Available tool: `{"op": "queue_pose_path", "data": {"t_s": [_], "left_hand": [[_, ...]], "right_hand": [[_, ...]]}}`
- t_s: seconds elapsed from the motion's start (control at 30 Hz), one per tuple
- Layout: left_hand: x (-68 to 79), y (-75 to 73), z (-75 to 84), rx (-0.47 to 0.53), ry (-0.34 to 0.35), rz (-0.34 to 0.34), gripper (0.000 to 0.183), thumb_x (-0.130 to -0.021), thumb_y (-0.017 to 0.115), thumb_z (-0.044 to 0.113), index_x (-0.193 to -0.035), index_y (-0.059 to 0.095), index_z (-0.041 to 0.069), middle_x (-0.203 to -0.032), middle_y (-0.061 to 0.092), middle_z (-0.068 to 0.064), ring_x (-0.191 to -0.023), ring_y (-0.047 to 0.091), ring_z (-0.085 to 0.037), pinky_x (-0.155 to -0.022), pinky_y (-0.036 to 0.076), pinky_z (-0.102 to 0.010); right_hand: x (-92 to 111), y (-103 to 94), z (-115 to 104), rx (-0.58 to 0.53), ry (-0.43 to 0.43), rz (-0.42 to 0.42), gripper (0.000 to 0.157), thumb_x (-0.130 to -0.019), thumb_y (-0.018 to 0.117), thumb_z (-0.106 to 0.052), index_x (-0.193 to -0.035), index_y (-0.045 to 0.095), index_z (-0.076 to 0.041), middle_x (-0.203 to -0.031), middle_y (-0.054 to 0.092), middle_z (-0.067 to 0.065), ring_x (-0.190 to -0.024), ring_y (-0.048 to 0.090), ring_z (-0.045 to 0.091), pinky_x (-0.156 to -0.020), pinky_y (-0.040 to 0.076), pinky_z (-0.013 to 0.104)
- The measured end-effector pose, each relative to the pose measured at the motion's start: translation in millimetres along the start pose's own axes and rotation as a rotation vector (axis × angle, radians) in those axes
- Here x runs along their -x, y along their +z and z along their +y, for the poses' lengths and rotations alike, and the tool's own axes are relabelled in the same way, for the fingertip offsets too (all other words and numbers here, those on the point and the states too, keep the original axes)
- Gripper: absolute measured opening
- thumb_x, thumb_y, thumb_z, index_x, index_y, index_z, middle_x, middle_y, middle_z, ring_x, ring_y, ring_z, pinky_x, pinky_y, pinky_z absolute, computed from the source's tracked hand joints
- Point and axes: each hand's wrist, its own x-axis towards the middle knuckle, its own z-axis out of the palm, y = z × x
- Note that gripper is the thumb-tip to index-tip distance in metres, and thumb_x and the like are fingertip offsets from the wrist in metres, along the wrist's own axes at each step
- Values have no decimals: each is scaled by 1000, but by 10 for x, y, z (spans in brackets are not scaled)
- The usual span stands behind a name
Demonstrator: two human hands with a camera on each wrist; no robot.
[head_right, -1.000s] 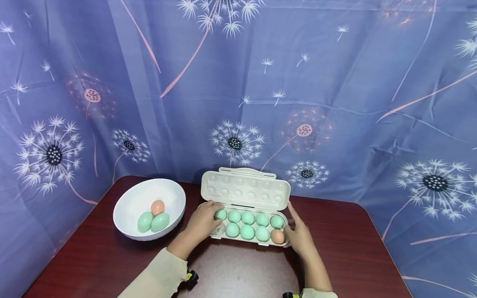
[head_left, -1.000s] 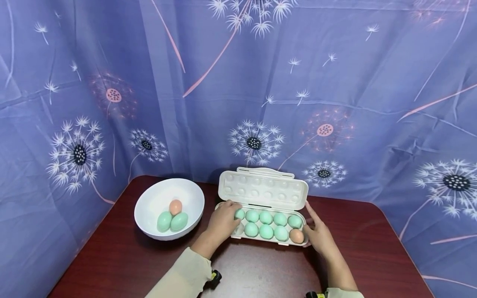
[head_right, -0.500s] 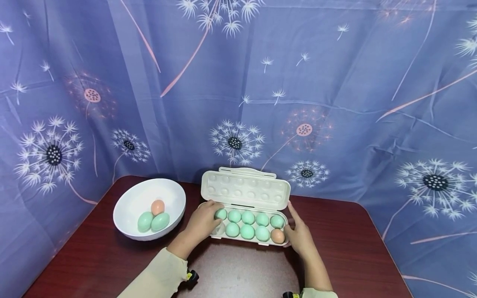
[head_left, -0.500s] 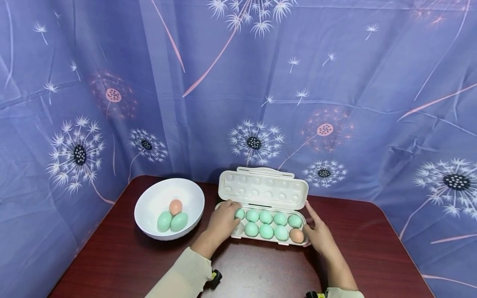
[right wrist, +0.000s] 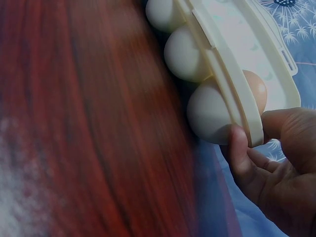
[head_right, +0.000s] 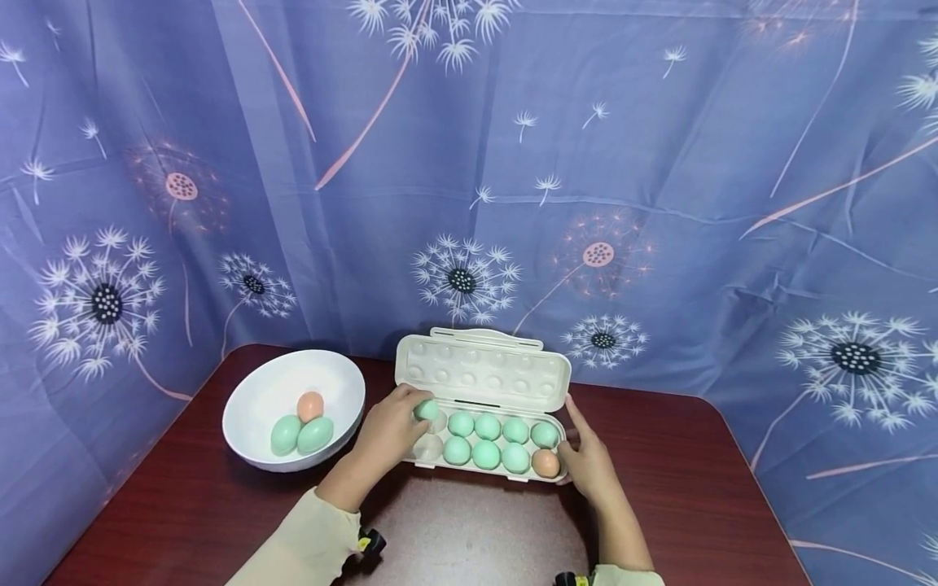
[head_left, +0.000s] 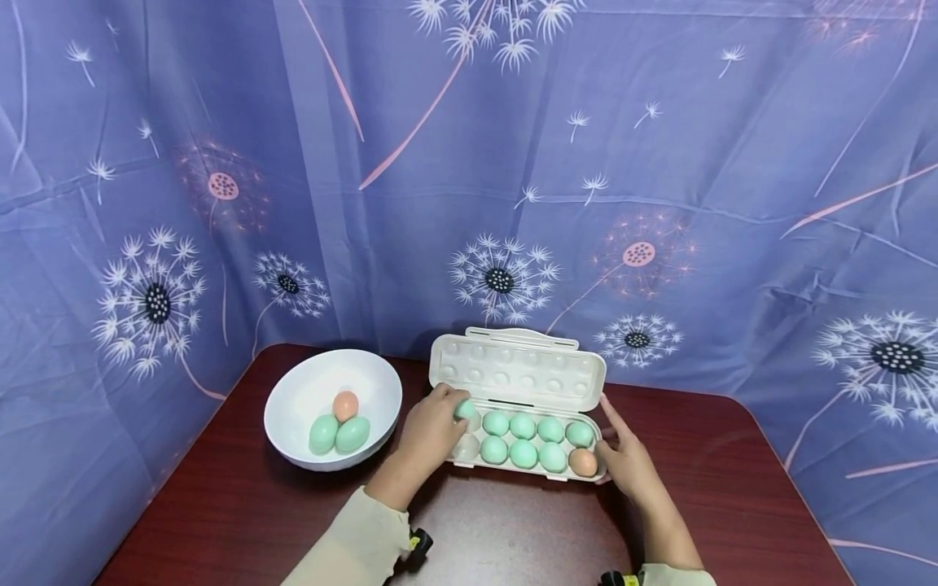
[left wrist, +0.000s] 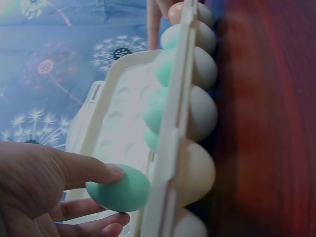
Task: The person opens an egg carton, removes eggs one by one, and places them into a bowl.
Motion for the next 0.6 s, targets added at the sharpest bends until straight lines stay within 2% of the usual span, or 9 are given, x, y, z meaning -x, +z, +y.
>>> {"op": "queue_pose_path", "data": {"t_s": [0.1, 0.3, 0.6], "left_hand": [[16, -80, 15, 13, -6, 34, 39, -82, 83, 17, -119, 73, 14, -110, 68, -6, -85, 72, -25, -73, 58, -38], [37, -235, 8, 17, -51, 74, 43, -83, 83, 18, -124, 72, 11, -114, 68, -9, -92, 72, -26, -77, 60, -41], [98, -450, -142, 83, -122, 158, 42, -84, 80, 15, -124, 71, 7, -114, 67, -13, -94, 72, -29, -78, 59, -44]], "right_hand": [[0, 1, -8, -2, 1, 0, 83, -95, 50, 5, -162, 20, -32, -120, 60, 28, -63, 63, 18, -49, 59, 40], [-4, -2, -4, -3, 0, -6, 83, -96, 51, 4, -162, 19, -32, -120, 59, 28, -64, 63, 18, -50, 59, 40], [-6, -8, 9, -7, -1, -11, 82, -96, 51, 4, -163, 18, -32, -123, 59, 29, -63, 63, 19, -50, 59, 40]]}}
